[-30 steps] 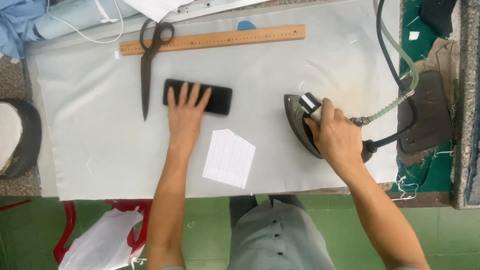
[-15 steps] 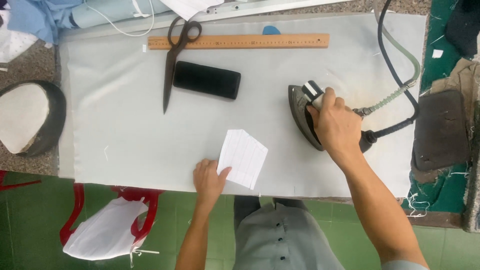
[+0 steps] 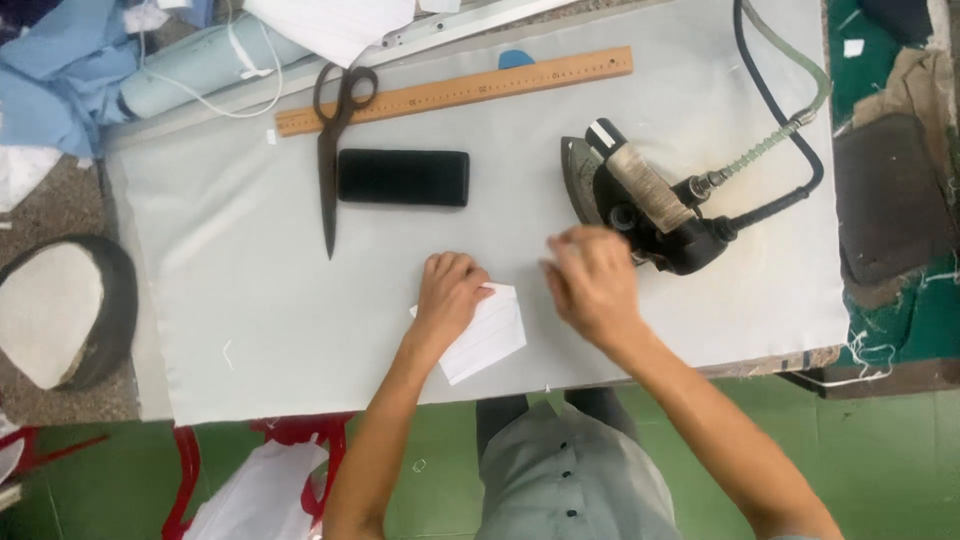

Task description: The person irons a small white fabric piece, then cuts a blue fabric piece using shears. They retrieve a larger white fabric from a basket, iron it, and use a ruler and pencil to mark lines on the fabric.

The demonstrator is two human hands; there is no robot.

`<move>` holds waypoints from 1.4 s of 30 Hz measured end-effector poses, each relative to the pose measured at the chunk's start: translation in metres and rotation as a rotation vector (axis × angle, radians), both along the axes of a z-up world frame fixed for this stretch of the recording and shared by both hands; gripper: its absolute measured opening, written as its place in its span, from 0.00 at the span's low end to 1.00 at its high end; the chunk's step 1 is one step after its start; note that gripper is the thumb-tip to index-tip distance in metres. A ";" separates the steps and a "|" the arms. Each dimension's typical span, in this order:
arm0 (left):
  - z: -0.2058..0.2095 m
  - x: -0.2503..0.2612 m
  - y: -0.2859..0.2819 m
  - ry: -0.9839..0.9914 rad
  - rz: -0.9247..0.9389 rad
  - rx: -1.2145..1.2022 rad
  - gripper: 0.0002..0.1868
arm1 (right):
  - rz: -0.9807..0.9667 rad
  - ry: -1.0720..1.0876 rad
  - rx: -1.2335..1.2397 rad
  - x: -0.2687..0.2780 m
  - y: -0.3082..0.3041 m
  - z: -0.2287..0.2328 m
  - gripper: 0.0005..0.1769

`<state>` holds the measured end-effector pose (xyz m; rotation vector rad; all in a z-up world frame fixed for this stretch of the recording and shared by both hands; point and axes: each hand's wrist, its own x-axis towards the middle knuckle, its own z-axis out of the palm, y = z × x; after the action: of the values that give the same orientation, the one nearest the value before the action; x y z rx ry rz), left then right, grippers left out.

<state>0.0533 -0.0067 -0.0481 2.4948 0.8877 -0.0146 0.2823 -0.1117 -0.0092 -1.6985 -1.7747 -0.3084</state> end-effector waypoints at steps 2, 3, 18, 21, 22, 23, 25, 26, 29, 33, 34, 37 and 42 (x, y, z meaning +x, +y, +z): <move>0.004 0.009 0.006 -0.012 -0.069 0.028 0.09 | -0.013 0.090 -0.139 -0.027 -0.019 -0.008 0.13; 0.007 0.013 0.010 -0.021 -0.112 0.065 0.11 | -0.001 0.188 -0.265 -0.041 -0.027 -0.012 0.10; -0.014 -0.029 0.003 -0.384 -0.246 0.478 0.12 | -0.093 0.107 -0.296 -0.085 -0.050 -0.058 0.11; -0.018 -0.041 -0.025 -0.346 -0.174 0.522 0.17 | -0.073 0.060 -0.288 -0.083 -0.052 -0.054 0.11; -0.019 -0.041 -0.035 -0.347 -0.175 0.523 0.17 | -0.073 0.059 -0.287 -0.083 -0.052 -0.056 0.11; -0.019 -0.039 -0.046 -0.317 -0.187 0.492 0.19 | -0.065 0.039 -0.283 -0.083 -0.052 -0.058 0.12; -0.019 -0.038 -0.063 -0.289 -0.195 0.463 0.24 | -0.054 0.018 -0.278 -0.082 -0.052 -0.058 0.13; -0.018 -0.038 -0.069 -0.229 -0.187 0.379 0.30 | -0.041 0.007 -0.291 -0.081 -0.052 -0.056 0.13; -0.019 -0.035 -0.075 -0.134 -0.156 0.259 0.41 | -0.006 0.003 -0.325 -0.076 -0.051 -0.044 0.13; -0.023 -0.035 -0.076 -0.074 -0.131 0.218 0.42 | -0.040 -0.082 -0.097 -0.018 -0.030 0.004 0.13; -0.024 -0.034 -0.076 -0.074 -0.118 0.220 0.42 | -0.027 -0.083 -0.096 0.005 -0.014 0.028 0.13; -0.028 -0.034 -0.076 -0.044 -0.116 0.208 0.41 | -0.299 -0.406 -0.006 0.057 0.028 0.077 0.14; -0.025 -0.035 -0.077 -0.057 -0.115 0.225 0.39 | -0.433 -0.093 -0.818 0.071 0.052 0.059 0.32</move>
<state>0.0186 -0.0841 -0.0731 2.7379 0.7582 0.1240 0.3536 -0.0597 0.0498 -2.6853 -1.6885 0.2051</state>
